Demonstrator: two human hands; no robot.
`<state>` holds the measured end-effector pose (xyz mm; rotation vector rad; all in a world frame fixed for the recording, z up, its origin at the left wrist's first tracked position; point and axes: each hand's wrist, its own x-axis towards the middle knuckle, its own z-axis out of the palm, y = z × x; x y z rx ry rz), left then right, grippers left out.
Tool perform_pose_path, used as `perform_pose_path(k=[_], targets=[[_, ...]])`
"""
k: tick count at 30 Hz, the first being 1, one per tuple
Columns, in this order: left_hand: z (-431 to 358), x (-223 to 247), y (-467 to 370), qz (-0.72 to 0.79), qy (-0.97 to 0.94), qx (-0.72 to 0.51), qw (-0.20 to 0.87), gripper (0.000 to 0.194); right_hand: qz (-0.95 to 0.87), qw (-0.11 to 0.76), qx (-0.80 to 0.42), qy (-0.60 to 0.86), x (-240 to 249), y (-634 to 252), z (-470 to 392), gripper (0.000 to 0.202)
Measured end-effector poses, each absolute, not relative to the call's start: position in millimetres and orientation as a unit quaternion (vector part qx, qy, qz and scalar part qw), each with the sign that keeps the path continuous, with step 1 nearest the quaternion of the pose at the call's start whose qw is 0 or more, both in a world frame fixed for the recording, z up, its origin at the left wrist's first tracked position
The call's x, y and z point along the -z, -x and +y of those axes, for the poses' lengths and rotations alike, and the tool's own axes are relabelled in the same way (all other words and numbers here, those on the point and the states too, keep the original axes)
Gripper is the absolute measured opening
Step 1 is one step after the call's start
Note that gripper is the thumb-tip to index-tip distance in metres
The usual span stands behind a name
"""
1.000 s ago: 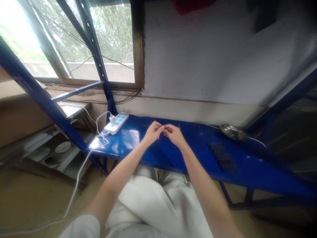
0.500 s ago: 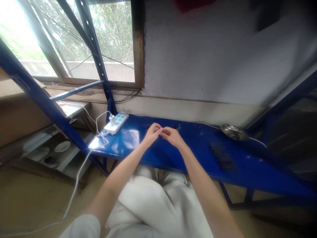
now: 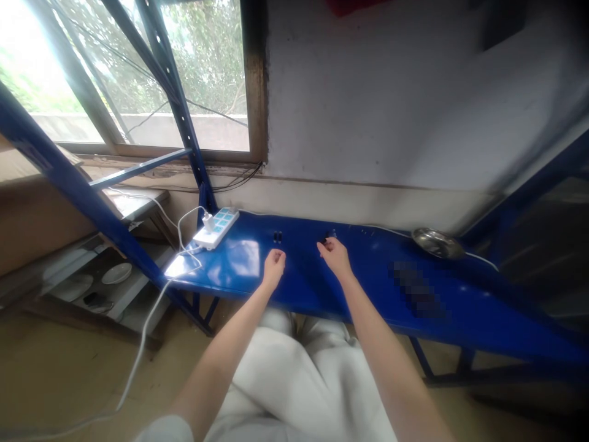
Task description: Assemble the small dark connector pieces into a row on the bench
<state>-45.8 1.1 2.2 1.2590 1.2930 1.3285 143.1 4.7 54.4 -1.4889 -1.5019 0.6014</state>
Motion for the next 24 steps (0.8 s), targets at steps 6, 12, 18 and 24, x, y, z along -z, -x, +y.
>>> perform_pose_path(k=[6, 12, 18, 24], targets=[[-8, -5, 46, 0.532, -0.538, -0.503, 0.417, 0.015, -0.635, 0.388, -0.232, 0.626, -28, -159, 12, 0.033], [-6, -3, 46, 0.539, -0.535, -0.501, 0.415, 0.013, -0.641, 0.356, -0.188, 0.653, -13, -177, 20, 0.029], [-5, -1, 47, 0.535, -0.543, -0.499, 0.413, 0.014, -0.635, 0.342, -0.161, 0.674, -1, -189, 34, 0.024], [-5, -1, 48, 0.535, -0.545, -0.497, 0.412, 0.015, -0.629, 0.321, -0.159, 0.690, -1, -181, 48, 0.029]])
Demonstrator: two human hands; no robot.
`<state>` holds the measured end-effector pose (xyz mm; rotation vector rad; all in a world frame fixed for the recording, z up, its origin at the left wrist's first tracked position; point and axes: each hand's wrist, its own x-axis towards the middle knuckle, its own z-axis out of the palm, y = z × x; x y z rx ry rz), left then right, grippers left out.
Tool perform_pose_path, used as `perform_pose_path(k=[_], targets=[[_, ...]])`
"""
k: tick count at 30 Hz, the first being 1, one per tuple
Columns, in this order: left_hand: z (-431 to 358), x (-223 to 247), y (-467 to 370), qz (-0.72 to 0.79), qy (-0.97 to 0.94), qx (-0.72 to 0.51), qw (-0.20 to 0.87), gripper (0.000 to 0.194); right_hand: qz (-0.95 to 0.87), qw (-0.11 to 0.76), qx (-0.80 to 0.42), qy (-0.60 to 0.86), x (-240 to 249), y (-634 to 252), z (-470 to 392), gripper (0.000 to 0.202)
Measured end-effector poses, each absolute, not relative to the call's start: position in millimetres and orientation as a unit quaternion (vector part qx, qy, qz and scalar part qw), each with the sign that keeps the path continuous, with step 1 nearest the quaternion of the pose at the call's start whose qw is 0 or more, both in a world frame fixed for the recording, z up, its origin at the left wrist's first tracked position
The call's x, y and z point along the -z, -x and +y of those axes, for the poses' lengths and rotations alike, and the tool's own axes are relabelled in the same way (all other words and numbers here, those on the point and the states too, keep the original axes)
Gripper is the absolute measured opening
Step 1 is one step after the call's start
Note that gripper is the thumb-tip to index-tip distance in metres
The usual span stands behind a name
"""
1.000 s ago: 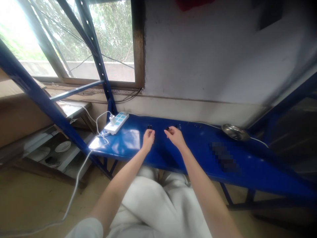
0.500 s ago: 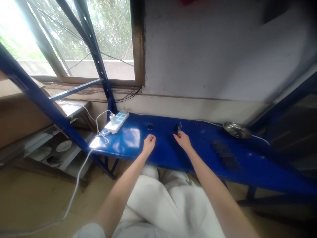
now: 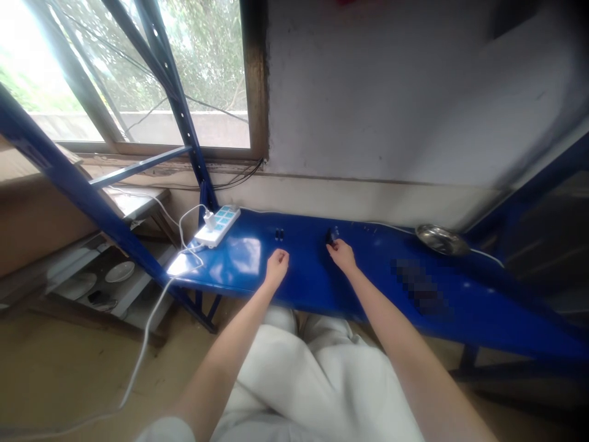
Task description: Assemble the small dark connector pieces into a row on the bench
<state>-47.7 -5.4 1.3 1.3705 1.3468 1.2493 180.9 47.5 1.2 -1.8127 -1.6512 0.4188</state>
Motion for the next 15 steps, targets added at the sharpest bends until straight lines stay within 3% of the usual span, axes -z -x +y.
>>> perform_pose_path(k=[15], targets=[[-5, 0, 49, 0.536, -0.550, -0.490, 0.412, 0.017, -0.625, 0.217, -0.133, 0.739, -6, -172, 63, 0.026]])
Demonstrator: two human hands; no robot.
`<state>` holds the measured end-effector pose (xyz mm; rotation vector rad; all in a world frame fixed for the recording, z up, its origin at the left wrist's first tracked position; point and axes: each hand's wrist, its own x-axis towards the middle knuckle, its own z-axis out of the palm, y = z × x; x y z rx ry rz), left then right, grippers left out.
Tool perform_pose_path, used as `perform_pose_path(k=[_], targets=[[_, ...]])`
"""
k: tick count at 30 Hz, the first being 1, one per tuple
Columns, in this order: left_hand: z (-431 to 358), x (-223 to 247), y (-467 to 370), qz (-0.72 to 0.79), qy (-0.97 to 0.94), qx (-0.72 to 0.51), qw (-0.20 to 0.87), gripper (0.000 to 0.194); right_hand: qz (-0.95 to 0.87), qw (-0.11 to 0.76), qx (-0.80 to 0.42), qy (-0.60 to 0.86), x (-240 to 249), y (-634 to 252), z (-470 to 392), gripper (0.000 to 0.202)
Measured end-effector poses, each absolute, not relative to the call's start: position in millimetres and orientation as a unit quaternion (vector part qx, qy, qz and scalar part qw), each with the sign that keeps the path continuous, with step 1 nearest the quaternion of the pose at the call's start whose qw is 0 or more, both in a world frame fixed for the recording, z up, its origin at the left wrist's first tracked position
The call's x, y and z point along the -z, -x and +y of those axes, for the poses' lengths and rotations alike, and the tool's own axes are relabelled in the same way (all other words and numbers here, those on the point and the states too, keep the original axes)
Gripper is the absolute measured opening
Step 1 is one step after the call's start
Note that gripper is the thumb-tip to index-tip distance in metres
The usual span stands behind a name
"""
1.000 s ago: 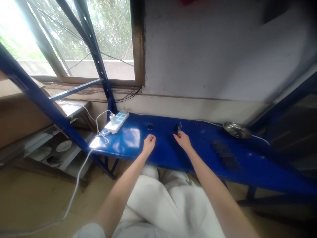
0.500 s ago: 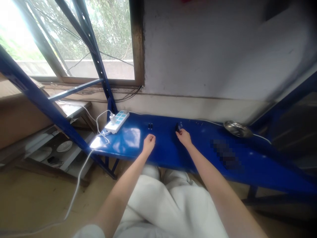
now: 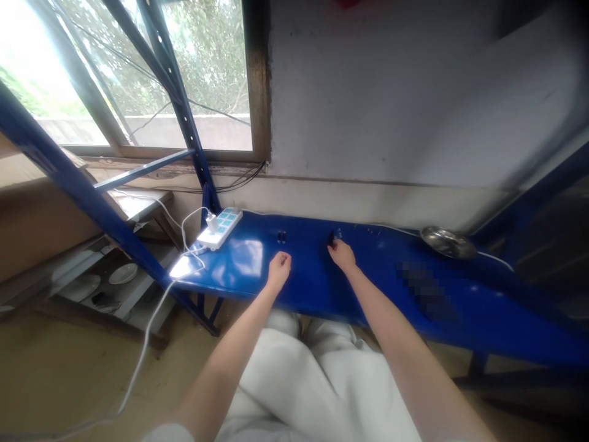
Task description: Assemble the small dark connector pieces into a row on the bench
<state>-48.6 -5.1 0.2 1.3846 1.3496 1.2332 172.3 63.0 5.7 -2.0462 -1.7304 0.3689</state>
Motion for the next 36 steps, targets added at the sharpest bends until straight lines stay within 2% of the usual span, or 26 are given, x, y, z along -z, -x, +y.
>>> perform_pose_path(k=[23, 36], targets=[[0, 8, 49, 0.540, -0.547, -0.490, 0.410, 0.016, -0.623, 0.168, -0.164, 0.746, -4, -196, 70, 0.019], [-2, 4, 49, 0.533, -0.552, -0.491, 0.413, 0.015, -0.569, 0.191, -0.137, 0.788, -13, -187, 55, 0.029]])
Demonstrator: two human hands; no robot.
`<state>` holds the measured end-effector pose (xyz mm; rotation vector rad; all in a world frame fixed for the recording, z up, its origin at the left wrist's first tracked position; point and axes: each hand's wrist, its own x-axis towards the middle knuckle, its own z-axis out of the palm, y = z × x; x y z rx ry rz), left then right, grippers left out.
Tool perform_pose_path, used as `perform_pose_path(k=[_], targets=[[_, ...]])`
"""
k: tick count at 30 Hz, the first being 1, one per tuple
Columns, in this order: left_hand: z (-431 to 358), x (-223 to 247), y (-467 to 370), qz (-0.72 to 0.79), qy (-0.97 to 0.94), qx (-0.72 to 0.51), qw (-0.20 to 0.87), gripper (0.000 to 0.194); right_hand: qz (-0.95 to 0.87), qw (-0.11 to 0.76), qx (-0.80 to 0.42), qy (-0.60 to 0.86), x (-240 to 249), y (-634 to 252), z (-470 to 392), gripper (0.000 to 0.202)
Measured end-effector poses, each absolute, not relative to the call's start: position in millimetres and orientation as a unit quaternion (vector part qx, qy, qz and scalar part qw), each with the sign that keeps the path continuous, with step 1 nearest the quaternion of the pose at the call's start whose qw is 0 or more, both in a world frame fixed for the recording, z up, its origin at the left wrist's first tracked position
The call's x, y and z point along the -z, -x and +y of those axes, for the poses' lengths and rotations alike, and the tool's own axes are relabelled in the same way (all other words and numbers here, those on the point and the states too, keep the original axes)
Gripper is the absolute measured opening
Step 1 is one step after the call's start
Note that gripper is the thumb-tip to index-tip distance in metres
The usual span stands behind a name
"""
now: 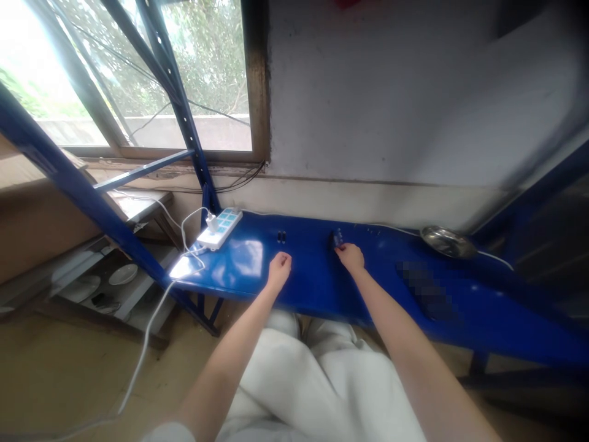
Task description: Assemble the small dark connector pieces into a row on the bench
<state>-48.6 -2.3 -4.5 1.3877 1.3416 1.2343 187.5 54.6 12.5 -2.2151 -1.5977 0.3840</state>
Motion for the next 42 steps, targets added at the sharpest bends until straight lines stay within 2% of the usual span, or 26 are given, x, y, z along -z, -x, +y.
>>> perform_pose_path(k=[13, 16, 19, 22, 25, 29, 33, 36, 39, 42], targets=[[-3, 1, 47, 0.544, -0.551, -0.488, 0.404, 0.014, -0.556, 0.234, -0.182, 0.777, -9, -191, 56, 0.038], [-4, 1, 46, 0.546, -0.549, -0.488, 0.402, 0.015, -0.528, 0.288, -0.196, 0.775, -6, -190, 47, 0.045], [-4, 1, 46, 0.541, -0.554, -0.486, 0.405, 0.015, -0.474, 0.378, -0.197, 0.770, -8, -178, 31, 0.047], [-5, 2, 47, 0.540, -0.556, -0.487, 0.404, 0.016, -0.462, 0.499, -0.162, 0.715, -11, -155, 12, 0.039], [-5, 2, 47, 0.540, -0.553, -0.487, 0.407, 0.016, -0.490, 0.548, -0.167, 0.657, -11, -132, -3, 0.037], [-5, 0, 46, 0.537, -0.563, -0.484, 0.401, 0.018, -0.520, 0.539, -0.178, 0.638, -9, -116, -14, 0.037], [-2, -3, 45, 0.543, -0.612, -0.475, 0.325, 0.020, -0.520, 0.530, -0.175, 0.646, -8, -115, -17, 0.036], [6, -8, 45, 0.565, -0.646, -0.441, 0.261, 0.038, -0.523, 0.527, -0.175, 0.646, -6, -116, -17, 0.035], [20, -16, 44, 0.600, -0.653, -0.391, 0.248, 0.058, -0.538, 0.511, -0.178, 0.646, -5, -116, -18, 0.035], [34, -25, 43, 0.634, -0.666, -0.329, 0.217, 0.069, -0.547, 0.503, -0.182, 0.644, -4, -117, -18, 0.035]])
